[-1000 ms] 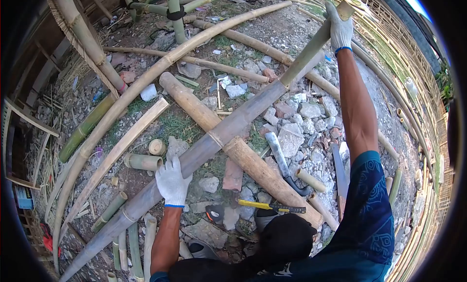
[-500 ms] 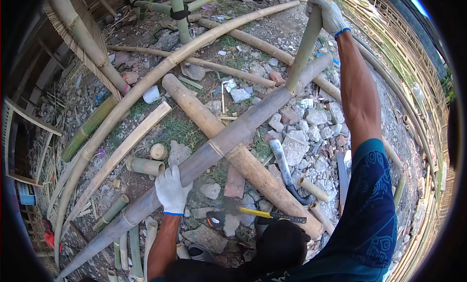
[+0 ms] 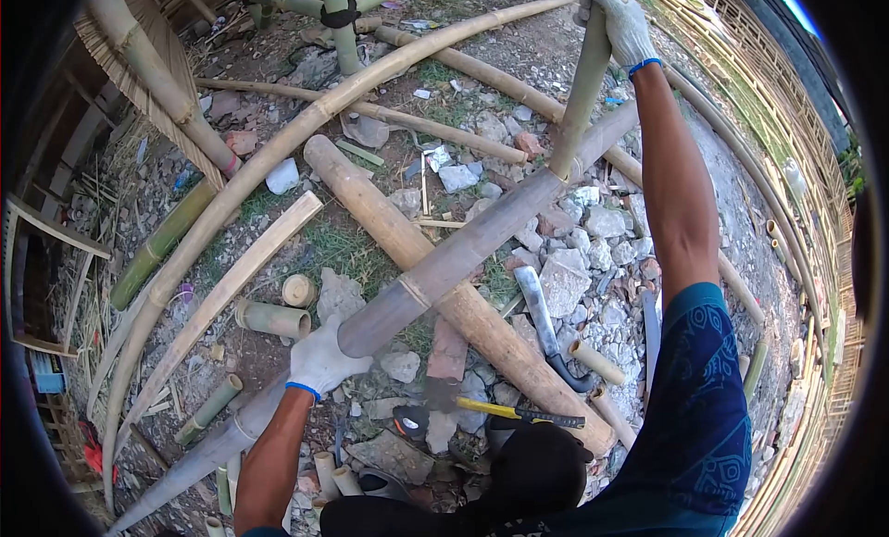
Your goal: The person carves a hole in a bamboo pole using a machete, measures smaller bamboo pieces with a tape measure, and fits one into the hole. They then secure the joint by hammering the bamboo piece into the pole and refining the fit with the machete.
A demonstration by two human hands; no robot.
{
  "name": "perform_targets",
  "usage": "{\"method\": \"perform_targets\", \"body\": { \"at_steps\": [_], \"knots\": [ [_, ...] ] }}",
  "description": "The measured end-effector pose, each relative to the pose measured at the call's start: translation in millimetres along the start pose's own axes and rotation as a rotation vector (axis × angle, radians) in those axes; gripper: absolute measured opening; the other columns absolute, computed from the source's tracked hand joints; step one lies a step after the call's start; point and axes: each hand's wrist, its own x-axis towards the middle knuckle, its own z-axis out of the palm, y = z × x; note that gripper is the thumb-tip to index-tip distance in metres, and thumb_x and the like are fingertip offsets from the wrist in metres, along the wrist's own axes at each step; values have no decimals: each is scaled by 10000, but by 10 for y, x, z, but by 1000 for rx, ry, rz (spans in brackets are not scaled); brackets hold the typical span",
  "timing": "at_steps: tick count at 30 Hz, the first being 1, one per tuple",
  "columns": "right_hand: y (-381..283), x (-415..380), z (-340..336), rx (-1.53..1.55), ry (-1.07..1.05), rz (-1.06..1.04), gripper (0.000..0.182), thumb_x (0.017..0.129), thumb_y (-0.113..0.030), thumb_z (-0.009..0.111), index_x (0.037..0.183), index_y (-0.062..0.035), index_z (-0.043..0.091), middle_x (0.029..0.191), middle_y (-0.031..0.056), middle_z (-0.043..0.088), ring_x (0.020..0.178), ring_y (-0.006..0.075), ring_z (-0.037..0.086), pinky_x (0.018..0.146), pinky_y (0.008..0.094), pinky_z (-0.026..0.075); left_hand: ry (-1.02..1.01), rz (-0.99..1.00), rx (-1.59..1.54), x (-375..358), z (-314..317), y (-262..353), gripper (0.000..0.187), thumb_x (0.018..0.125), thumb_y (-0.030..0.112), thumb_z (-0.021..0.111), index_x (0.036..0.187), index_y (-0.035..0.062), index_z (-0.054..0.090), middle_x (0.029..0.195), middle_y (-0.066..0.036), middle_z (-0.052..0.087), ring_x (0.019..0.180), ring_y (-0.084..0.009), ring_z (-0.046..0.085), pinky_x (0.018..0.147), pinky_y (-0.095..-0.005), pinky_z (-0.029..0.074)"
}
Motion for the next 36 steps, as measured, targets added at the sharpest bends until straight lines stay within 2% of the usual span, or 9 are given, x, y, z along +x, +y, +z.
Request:
{"method": "perform_targets", "body": {
  "at_steps": [2, 4, 6, 13, 18, 26, 28, 34, 36],
  "knots": [
    [-57, -19, -198, -12, -140, 8, 202, 951, -260, 665, 899, -66, 638, 765, 48, 605, 653, 179, 597, 682, 355, 541, 37, -20, 26, -37, 42, 51, 789, 671, 583, 829, 1218, 73, 577, 1060, -226, 752, 974, -409, 749, 858, -487, 592],
    [-34, 85, -503, 393, -423, 184, 152, 931, -226, 652, 898, -84, 607, 766, 25, 579, 673, 173, 576, 708, 356, 535, 90, -1, 48, -69, 186, 6, 756, 677, 571, 825, 1193, 76, 577, 1040, -215, 751, 955, -398, 754, 835, -489, 597],
    [18, 79, -709, 561, -373, 257, 166, 901, -250, 656, 922, -109, 570, 776, 3, 550, 682, 176, 559, 717, 367, 528, 147, 8, 64, -12, 208, 17, 746, 667, 553, 828, 1196, 84, 588, 1014, -203, 752, 943, -390, 755, 828, -486, 596],
    [20, 118, -456, 447, -416, 171, 228, 906, -281, 682, 960, -80, 588, 790, 23, 577, 703, 200, 588, 757, 421, 553, 219, 5, 120, -44, 324, 9, 724, 658, 533, 836, 1176, 89, 594, 947, -182, 734, 898, -368, 751, 791, -481, 594],
    [142, -181, -99, -229, 90, -63, 330, 950, -348, 779, 918, -32, 692, 776, 52, 665, 704, 158, 655, 689, 328, 562, 275, 37, 139, -38, 364, -16, 711, 659, 551, 838, 1137, 84, 596, 936, -182, 728, 875, -362, 748, 781, -478, 596],
    [71, -47, -24, -161, -260, 77, 211, 950, -241, 719, 927, -39, 664, 788, 61, 660, 697, 179, 642, 674, 349, 543, 262, 6, 136, -55, 382, -10, 765, 618, 569, 849, 1162, 84, 618, 941, -187, 745, 904, -356, 753, 801, -475, 587],
    [126, 28, 63, -247, -228, 74, 290, 896, -332, 696, 797, -60, 701, 732, 56, 693, 702, 183, 661, 690, 356, 530, 282, -2, 148, -32, 399, -52, 768, 623, 582, 847, 1161, 88, 613, 941, -185, 747, 907, -355, 755, 803, -477, 589],
    [69, -236, 59, -333, -25, 52, 515, 880, -487, 792, 1095, -26, 709, 963, 94, 734, 872, 193, 691, 802, 372, 554, 377, 38, 199, -84, 443, -21, 705, 667, 581, 843, 1102, 89, 589, 934, -171, 737, 876, -355, 758, 778, -473, 605],
    [152, -521, -44, -534, 174, 41, 954, 822, -601, 843, 1471, 21, 525, 1289, 204, 697, 1155, 292, 694, 1020, 412, 533, 389, 29, 187, -80, 443, -9, 706, 661, 573, 841, 1113, 89, 596, 943, -169, 740, 880, -359, 756, 772, -480, 603]
  ]
}}
